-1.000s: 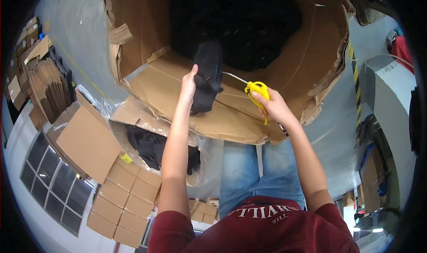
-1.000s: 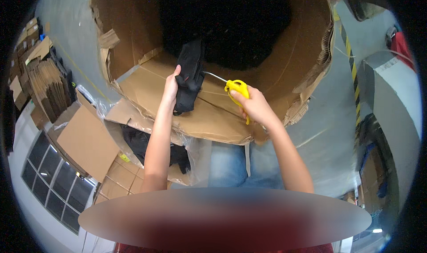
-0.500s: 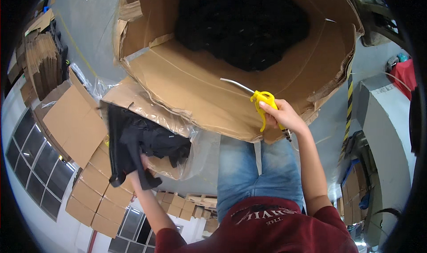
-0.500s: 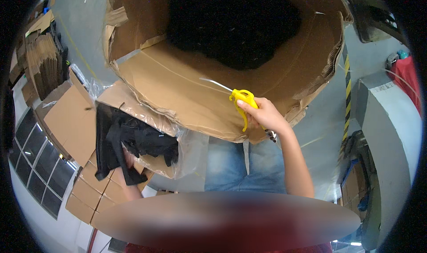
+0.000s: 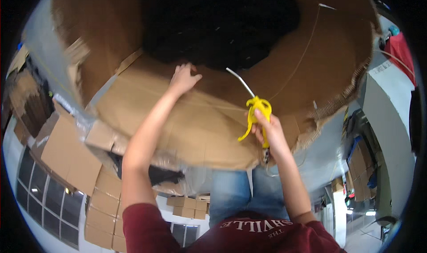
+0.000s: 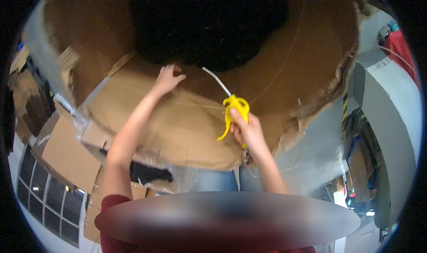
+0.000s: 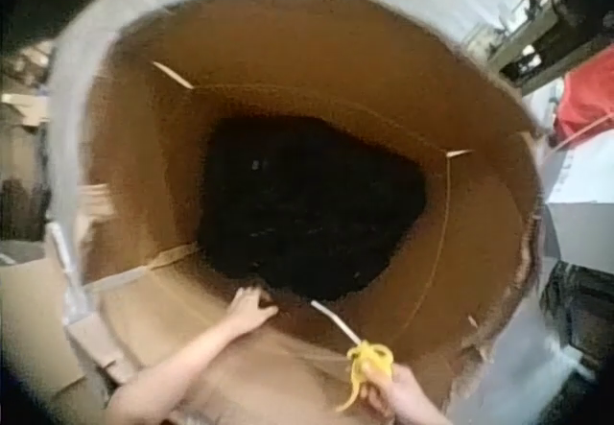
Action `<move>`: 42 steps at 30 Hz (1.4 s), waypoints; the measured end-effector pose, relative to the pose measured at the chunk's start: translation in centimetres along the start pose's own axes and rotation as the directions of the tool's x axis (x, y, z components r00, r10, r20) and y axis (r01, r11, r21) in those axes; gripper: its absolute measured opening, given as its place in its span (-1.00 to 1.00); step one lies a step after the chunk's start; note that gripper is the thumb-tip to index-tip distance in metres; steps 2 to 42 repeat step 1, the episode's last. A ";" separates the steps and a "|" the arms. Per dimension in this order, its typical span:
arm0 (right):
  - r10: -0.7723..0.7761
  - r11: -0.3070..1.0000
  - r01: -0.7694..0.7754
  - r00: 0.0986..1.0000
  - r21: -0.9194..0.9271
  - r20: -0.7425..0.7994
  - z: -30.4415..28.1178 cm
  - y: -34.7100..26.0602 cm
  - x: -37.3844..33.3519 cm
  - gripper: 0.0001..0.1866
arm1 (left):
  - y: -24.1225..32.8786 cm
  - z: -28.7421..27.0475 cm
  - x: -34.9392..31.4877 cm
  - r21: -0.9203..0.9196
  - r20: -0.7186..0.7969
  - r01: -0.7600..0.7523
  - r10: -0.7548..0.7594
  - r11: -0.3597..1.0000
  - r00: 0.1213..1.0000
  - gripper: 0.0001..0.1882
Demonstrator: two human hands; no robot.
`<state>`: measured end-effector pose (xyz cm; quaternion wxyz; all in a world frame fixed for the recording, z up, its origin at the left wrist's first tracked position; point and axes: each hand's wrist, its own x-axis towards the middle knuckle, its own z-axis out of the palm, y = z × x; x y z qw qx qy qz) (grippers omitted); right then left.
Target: The person is sorting black items from a large cardboard container into a smaller one, using an air blow gun.
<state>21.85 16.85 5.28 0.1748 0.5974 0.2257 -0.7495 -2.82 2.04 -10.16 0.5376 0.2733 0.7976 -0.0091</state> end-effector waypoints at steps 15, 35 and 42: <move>-0.026 1.000 0.027 0.999 0.010 -0.048 1.5 -0.5 -0.5 -0.55 | -1.1 1.4 4.4 0.162 0.011 0.050 -0.052 0.986 0.999 -0.47; -0.026 1.000 0.027 0.999 0.010 -0.048 1.5 -0.5 -0.5 -0.55 | -1.1 1.4 4.4 0.162 0.011 0.050 -0.052 0.986 0.999 -0.47; -0.026 1.000 0.027 0.999 0.010 -0.048 1.5 -0.5 -0.5 -0.55 | -1.1 1.4 4.4 0.162 0.011 0.050 -0.052 0.986 0.999 -0.47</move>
